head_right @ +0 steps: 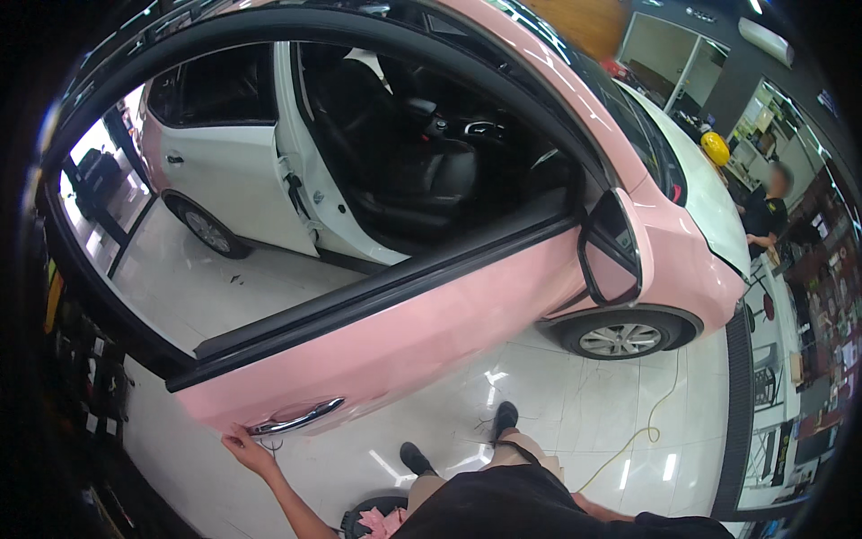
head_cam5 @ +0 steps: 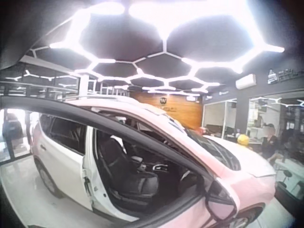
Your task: The person applies a pink vinyl wrap to the driver-side door of a white car. They use a red squeegee to smooth the vinyl and a metal tool to tuck the edges into the door's rubber weather stripping. The person works methodically along the door's perimeter, ensuring the wrap adheres tightly to the surface.
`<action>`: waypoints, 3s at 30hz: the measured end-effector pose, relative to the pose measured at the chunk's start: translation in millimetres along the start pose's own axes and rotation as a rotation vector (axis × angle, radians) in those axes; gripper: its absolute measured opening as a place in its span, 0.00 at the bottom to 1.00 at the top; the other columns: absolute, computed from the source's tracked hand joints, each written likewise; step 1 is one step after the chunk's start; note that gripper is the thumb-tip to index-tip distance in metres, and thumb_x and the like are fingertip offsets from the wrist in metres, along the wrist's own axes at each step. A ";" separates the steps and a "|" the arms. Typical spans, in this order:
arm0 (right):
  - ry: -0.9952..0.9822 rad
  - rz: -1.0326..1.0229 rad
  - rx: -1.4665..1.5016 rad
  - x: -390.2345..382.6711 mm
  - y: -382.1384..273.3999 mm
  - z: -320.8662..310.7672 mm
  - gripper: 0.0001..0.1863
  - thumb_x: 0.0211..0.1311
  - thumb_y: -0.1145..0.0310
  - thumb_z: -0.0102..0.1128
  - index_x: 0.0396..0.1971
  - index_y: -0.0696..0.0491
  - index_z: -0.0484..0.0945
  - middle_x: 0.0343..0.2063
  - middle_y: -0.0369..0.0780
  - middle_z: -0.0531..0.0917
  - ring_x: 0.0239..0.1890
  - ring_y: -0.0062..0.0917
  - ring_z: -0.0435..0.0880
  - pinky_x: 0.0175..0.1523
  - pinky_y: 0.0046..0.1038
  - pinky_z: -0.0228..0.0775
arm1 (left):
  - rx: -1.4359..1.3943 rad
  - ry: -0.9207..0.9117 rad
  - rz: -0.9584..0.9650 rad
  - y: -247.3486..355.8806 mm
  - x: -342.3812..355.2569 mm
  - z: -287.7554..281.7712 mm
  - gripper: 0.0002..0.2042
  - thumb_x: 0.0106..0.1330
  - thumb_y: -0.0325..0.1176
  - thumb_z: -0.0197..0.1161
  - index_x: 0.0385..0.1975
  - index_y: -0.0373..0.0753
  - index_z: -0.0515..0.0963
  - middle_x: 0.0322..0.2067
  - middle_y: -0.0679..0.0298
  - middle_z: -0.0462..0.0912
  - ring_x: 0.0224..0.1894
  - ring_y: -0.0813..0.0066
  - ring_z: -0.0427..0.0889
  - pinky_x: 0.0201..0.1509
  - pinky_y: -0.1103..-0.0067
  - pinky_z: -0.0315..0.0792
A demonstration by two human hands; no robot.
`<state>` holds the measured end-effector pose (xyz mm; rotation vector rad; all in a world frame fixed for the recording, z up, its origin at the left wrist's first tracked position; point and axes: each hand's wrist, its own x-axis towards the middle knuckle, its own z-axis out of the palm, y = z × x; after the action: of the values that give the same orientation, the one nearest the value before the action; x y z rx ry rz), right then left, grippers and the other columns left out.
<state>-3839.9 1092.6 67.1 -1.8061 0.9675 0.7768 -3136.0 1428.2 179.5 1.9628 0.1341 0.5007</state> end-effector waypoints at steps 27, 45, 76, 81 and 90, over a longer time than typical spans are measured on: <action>0.421 -0.046 0.842 67.0 -181.2 39.5 0.20 0.69 0.65 0.55 0.56 0.57 0.77 0.47 0.42 0.85 0.49 0.26 0.83 0.55 0.28 0.74 | -0.106 -0.261 0.012 7.5 15.1 -21.3 0.20 0.75 0.46 0.55 0.41 0.30 0.75 0.35 0.55 0.82 0.36 0.68 0.79 0.45 0.75 0.73; 0.397 -0.025 1.160 -46.6 -194.8 88.2 0.12 0.57 0.75 0.51 0.37 0.58 0.82 0.26 0.39 0.83 0.29 0.23 0.81 0.35 0.26 0.74 | 0.068 -0.408 0.062 12.2 25.0 -28.6 0.29 0.77 0.54 0.45 0.32 0.27 0.74 0.27 0.56 0.74 0.30 0.68 0.70 0.35 0.74 0.69; 0.545 -0.061 0.082 93.3 -246.0 5.4 0.14 0.53 0.66 0.59 0.32 0.62 0.83 0.34 0.58 0.83 0.41 0.52 0.83 0.48 0.45 0.74 | 0.007 -0.349 0.011 -18.2 40.3 -30.6 0.24 0.78 0.50 0.47 0.40 0.27 0.71 0.37 0.53 0.77 0.40 0.66 0.75 0.51 0.71 0.70; -0.111 -0.203 0.825 152.0 -151.4 26.3 0.33 0.57 0.55 0.68 0.59 0.57 0.73 0.57 0.45 0.78 0.53 0.32 0.80 0.57 0.36 0.72 | 0.087 -0.243 0.103 -15.9 24.7 -12.9 0.25 0.77 0.51 0.48 0.39 0.27 0.71 0.35 0.53 0.77 0.39 0.65 0.75 0.48 0.71 0.70; 0.481 -0.063 -0.162 122.4 -134.7 -15.2 0.17 0.48 0.59 0.65 0.26 0.61 0.83 0.32 0.55 0.84 0.35 0.52 0.83 0.43 0.44 0.77 | 0.063 -0.087 0.077 -3.2 17.1 -2.2 0.25 0.77 0.53 0.46 0.35 0.31 0.69 0.32 0.58 0.74 0.35 0.68 0.71 0.45 0.75 0.69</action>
<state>-3661.7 1080.3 29.3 -2.2112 1.1692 0.3921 -3120.9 1436.9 182.3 2.0540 0.0194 0.4649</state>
